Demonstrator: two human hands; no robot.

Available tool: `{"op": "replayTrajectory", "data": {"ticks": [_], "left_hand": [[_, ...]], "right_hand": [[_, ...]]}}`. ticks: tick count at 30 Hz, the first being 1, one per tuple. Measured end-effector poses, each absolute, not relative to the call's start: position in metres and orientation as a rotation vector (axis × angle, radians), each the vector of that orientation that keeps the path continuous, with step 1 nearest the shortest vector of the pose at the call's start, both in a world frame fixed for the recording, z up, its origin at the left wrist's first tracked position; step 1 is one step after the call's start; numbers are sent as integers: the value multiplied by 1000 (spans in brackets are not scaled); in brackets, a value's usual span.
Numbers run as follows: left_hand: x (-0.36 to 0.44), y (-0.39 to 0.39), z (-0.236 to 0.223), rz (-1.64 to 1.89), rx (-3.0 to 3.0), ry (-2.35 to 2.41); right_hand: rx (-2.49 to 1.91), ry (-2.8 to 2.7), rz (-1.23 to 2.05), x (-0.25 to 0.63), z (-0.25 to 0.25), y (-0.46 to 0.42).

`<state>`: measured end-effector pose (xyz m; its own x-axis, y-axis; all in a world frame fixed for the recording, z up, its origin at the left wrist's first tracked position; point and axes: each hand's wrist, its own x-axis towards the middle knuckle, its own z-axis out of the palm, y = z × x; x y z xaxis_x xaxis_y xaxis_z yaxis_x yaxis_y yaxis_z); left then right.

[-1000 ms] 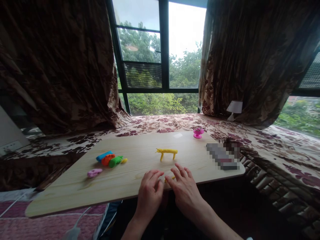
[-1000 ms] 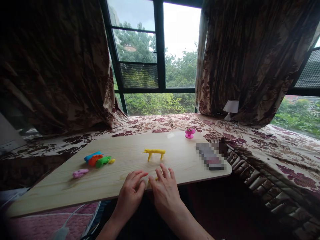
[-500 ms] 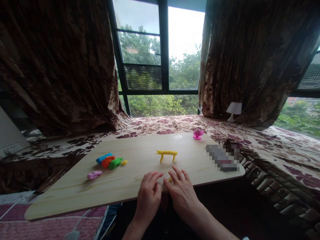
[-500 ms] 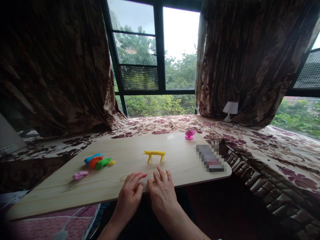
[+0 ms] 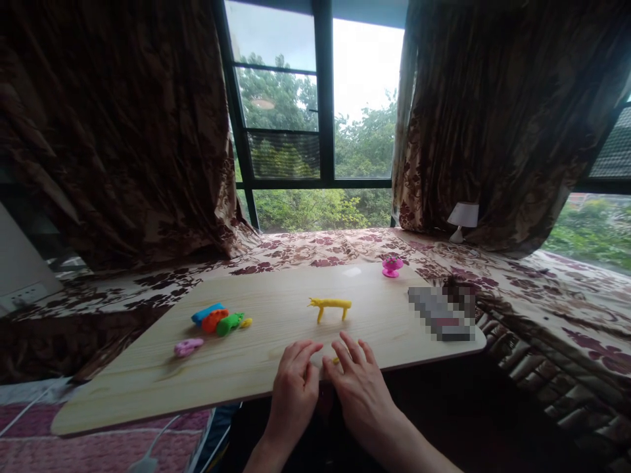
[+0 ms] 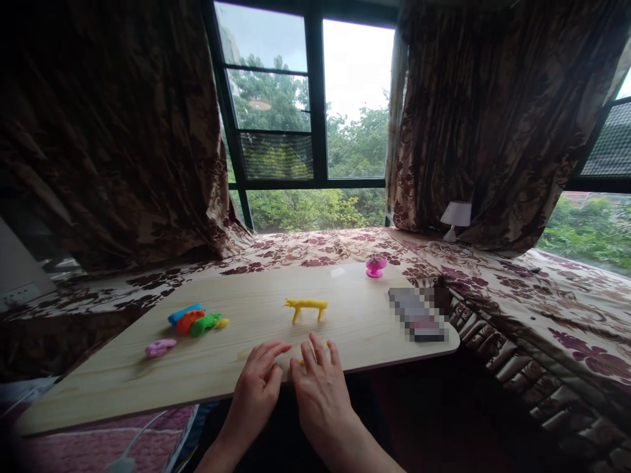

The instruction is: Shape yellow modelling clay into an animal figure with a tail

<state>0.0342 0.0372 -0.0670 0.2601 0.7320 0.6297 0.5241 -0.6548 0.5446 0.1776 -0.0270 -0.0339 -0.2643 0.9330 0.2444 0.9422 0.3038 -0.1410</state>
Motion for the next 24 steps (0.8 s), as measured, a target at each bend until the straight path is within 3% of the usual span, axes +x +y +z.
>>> {"op": "replayTrajectory", "data": {"ticks": [24], "left_hand": [[40,34,-58,1330,2386,1226]], "right_hand": [[-1920,-2099,-115,224,-20,-26]]}}
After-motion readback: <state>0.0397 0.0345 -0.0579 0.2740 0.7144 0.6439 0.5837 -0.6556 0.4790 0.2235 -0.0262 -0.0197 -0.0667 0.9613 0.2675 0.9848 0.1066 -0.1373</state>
